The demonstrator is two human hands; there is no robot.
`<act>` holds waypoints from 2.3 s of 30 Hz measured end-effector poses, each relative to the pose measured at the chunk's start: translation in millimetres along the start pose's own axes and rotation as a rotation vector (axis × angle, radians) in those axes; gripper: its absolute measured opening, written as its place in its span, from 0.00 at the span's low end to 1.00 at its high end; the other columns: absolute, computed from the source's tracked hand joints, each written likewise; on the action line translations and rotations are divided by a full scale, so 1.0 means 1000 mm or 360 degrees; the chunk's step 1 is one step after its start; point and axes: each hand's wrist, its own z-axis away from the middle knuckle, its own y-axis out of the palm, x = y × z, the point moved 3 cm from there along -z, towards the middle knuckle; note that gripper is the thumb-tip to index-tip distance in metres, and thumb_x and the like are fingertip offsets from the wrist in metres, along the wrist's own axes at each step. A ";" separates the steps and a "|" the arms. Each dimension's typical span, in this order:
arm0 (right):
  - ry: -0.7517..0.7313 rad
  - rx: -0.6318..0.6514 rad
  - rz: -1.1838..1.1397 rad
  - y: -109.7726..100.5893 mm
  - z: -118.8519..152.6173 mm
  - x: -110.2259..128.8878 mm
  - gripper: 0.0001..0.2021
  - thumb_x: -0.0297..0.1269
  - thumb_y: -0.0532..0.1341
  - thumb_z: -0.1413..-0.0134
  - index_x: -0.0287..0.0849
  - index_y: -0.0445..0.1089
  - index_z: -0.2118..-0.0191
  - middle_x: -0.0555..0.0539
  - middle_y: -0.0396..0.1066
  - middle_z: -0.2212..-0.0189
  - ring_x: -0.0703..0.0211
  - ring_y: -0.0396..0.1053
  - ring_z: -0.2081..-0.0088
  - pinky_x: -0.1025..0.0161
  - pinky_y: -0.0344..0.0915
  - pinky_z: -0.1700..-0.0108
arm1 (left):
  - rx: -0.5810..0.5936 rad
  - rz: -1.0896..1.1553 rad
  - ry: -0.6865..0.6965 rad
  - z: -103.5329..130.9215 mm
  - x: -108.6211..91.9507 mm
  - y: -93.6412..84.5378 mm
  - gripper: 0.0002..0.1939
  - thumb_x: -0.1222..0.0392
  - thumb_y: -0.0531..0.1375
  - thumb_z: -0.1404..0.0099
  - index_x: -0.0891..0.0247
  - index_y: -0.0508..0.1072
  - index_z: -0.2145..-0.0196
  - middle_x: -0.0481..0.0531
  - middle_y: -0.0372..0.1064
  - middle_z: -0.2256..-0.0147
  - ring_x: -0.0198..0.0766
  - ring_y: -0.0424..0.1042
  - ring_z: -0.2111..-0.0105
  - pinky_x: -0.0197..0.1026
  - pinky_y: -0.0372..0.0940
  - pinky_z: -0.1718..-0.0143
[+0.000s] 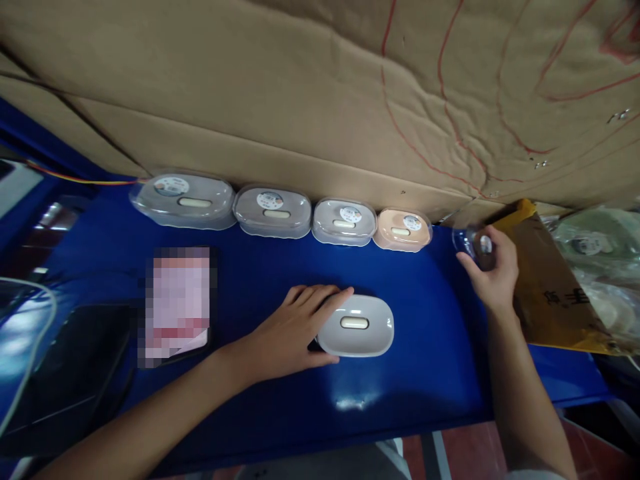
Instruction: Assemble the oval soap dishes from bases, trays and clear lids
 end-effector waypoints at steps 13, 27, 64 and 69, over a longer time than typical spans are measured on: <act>-0.0551 0.0759 -0.0286 0.022 0.083 0.210 0.38 0.55 0.72 0.37 0.49 0.63 0.27 0.36 0.63 0.31 0.34 0.62 0.31 0.36 0.67 0.34 | -0.0125 0.0149 -0.0215 -0.006 0.004 0.012 0.89 0.45 0.84 0.49 0.43 0.13 0.23 0.61 0.69 0.31 0.64 0.70 0.34 0.61 0.58 0.36; -0.0524 0.0846 -0.0102 0.029 0.092 0.215 0.33 0.57 0.66 0.31 0.44 0.65 0.30 0.34 0.64 0.33 0.34 0.61 0.33 0.39 0.67 0.38 | -0.0212 0.0059 -0.0132 -0.005 0.003 0.013 0.76 0.38 0.78 0.40 0.50 0.23 0.20 0.64 0.72 0.35 0.62 0.73 0.38 0.59 0.61 0.40; 0.0048 0.0860 0.0223 -0.014 0.033 0.009 0.35 0.57 0.63 0.31 0.53 0.63 0.24 0.36 0.45 0.18 0.27 0.51 0.21 0.27 0.55 0.26 | -0.0101 -0.0244 -0.0024 0.000 -0.004 0.006 0.51 0.45 0.69 0.27 0.51 0.44 0.20 0.71 0.54 0.24 0.64 0.66 0.30 0.65 0.67 0.36; 0.0064 0.0830 0.0158 -0.021 0.033 -0.012 0.35 0.56 0.64 0.31 0.51 0.64 0.24 0.36 0.56 0.22 0.36 0.58 0.23 0.42 0.57 0.24 | -0.0258 -0.0518 -0.0212 0.018 -0.013 -0.021 0.44 0.47 0.63 0.22 0.47 0.44 0.19 0.67 0.56 0.25 0.65 0.69 0.32 0.66 0.68 0.36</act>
